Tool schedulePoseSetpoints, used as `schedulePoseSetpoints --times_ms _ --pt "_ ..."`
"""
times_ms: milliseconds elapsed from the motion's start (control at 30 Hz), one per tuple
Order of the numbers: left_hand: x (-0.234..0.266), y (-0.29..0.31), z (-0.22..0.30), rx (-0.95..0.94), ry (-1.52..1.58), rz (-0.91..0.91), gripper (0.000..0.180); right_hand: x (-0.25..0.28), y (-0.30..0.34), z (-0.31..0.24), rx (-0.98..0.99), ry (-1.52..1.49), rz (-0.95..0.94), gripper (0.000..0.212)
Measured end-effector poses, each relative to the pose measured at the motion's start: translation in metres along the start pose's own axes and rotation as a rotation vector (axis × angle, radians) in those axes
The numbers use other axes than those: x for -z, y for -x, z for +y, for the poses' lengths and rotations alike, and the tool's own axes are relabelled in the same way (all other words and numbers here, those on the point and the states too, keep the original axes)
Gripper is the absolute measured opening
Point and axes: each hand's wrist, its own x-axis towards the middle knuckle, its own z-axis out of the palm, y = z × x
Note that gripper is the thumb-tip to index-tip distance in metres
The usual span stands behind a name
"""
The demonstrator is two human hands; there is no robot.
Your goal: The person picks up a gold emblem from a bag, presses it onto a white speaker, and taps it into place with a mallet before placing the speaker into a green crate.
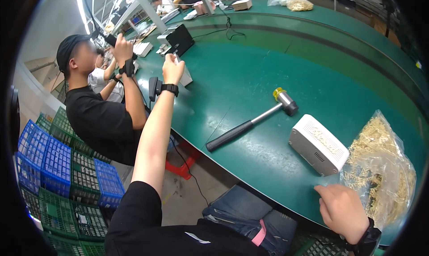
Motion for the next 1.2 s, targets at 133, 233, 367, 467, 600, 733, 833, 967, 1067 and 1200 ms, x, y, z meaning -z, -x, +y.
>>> schedulePoseSetpoints --times_ms 133,233,367,467,600,733,833,967,1067,1200 --pt "-0.003 0.000 -0.018 0.042 -0.006 0.075 0.055 0.000 -0.004 -0.001 0.043 0.008 0.018 0.025" --pt "0.003 0.003 -0.030 0.166 -0.065 0.083 0.057 0.002 -0.004 -0.004 -0.005 -0.015 0.007 0.027" --pt "0.024 0.025 -0.015 -0.094 0.463 -0.244 0.057 0.010 -0.005 -0.007 -0.016 -0.042 -0.032 0.031" --pt "0.083 0.089 0.060 -0.278 0.809 -0.589 0.057 0.010 -0.006 -0.007 -0.043 -0.085 0.051 0.034" --pt "0.143 0.157 0.124 -0.653 0.684 -0.910 0.067 0.002 -0.013 -0.005 0.017 -0.180 0.125 0.040" --pt "0.128 0.205 0.171 -0.893 0.876 -1.145 0.062 0.010 -0.004 -0.012 -0.023 -0.216 0.199 0.043" --pt "0.116 0.223 0.182 -0.891 0.875 -1.189 0.060 0.005 -0.002 -0.008 -0.043 -0.272 0.249 0.043" --pt "0.106 0.232 0.186 -0.882 0.884 -1.196 0.056 -0.001 0.003 -0.008 -0.095 -0.356 0.342 0.041" --pt "0.099 0.238 0.189 -0.884 0.898 -1.149 0.055 0.003 0.002 -0.015 -0.131 -0.372 0.378 0.037" --pt "0.093 0.244 0.188 -0.925 0.926 -1.044 0.054 0.011 -0.006 -0.021 -0.041 -0.237 0.379 0.033"
